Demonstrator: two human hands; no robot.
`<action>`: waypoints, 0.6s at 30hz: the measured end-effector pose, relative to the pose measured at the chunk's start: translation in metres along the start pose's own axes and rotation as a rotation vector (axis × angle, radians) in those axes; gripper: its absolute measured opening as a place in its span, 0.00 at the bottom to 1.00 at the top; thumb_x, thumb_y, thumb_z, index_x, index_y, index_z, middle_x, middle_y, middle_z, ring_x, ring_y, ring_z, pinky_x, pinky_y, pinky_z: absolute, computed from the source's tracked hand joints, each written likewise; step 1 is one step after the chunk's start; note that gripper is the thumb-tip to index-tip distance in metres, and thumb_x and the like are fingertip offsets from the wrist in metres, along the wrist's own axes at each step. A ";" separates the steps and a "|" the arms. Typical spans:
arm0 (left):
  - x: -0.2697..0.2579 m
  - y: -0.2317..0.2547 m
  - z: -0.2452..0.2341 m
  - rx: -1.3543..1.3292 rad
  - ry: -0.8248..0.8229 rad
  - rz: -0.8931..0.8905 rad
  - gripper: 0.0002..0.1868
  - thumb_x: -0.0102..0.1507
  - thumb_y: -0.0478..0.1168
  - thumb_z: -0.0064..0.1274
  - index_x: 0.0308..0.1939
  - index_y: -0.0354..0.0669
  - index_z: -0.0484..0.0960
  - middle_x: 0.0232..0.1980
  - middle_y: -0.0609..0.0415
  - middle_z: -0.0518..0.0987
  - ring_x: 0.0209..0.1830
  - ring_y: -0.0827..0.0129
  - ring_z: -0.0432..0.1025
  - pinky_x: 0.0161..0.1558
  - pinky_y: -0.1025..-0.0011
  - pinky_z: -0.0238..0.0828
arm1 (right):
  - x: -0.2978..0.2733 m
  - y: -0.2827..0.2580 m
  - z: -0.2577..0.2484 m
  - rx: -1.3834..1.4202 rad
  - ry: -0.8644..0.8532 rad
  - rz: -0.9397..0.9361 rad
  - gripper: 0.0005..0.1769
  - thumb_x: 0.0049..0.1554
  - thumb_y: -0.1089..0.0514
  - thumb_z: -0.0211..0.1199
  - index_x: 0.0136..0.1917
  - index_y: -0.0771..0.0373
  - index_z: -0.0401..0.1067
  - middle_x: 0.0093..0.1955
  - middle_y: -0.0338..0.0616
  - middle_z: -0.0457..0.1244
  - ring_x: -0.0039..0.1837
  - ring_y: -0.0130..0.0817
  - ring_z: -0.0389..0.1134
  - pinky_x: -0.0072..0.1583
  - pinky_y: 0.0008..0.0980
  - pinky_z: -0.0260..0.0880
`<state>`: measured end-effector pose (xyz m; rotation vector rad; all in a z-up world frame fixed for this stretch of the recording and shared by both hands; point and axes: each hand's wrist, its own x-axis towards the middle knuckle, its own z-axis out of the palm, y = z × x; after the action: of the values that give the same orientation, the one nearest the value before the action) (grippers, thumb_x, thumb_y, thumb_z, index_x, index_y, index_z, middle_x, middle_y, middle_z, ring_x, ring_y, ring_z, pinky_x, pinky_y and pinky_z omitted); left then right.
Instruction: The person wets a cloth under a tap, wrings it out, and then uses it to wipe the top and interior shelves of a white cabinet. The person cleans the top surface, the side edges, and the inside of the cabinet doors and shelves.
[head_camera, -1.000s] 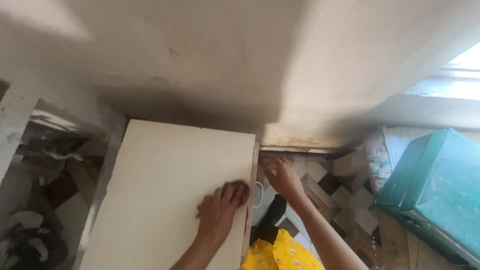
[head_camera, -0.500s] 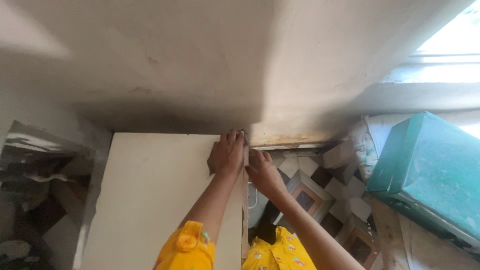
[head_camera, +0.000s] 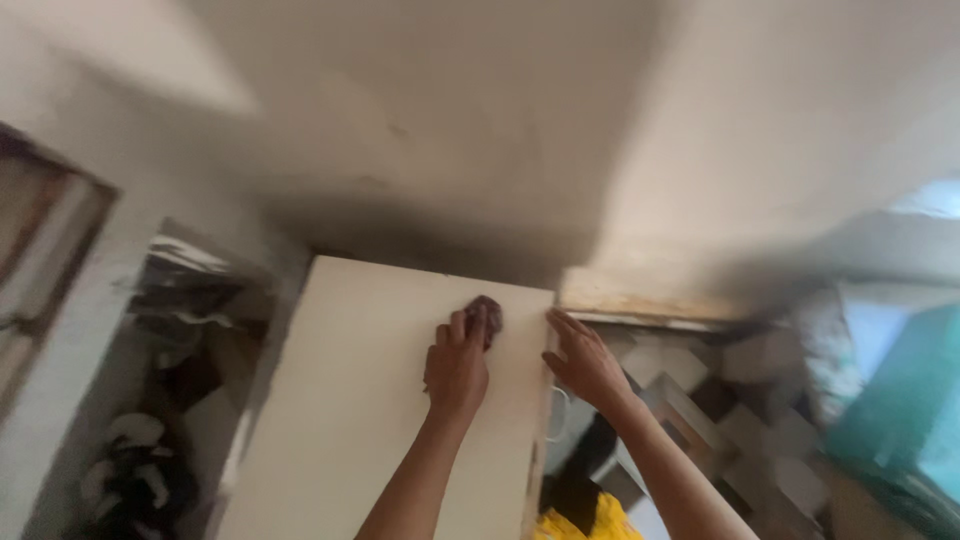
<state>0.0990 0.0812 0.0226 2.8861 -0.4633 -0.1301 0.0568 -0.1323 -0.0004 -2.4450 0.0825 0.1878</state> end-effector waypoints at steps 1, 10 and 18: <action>0.011 -0.010 -0.003 0.025 0.007 -0.085 0.31 0.63 0.33 0.50 0.72 0.49 0.68 0.66 0.47 0.67 0.58 0.51 0.67 0.48 0.56 0.73 | 0.008 -0.004 -0.001 -0.013 -0.021 0.006 0.38 0.57 0.54 0.67 0.76 0.62 0.57 0.81 0.46 0.49 0.78 0.43 0.54 0.76 0.42 0.55; 0.032 0.073 0.013 -0.110 0.079 -0.145 0.27 0.63 0.36 0.55 0.67 0.44 0.70 0.64 0.46 0.70 0.54 0.51 0.70 0.44 0.55 0.76 | -0.002 -0.013 -0.012 0.201 -0.070 0.159 0.49 0.55 0.57 0.66 0.82 0.53 0.44 0.71 0.45 0.64 0.66 0.44 0.71 0.67 0.43 0.71; 0.058 -0.003 -0.030 -0.008 -0.056 -0.301 0.20 0.74 0.47 0.43 0.69 0.46 0.68 0.66 0.44 0.69 0.57 0.51 0.70 0.54 0.52 0.72 | 0.002 -0.011 -0.006 0.096 0.027 0.014 0.61 0.49 0.65 0.68 0.82 0.51 0.30 0.78 0.48 0.56 0.66 0.48 0.69 0.66 0.48 0.70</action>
<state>0.1579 0.0711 0.0478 2.9313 -0.0338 -0.2599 0.0602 -0.1279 0.0110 -2.3520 0.1179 0.1534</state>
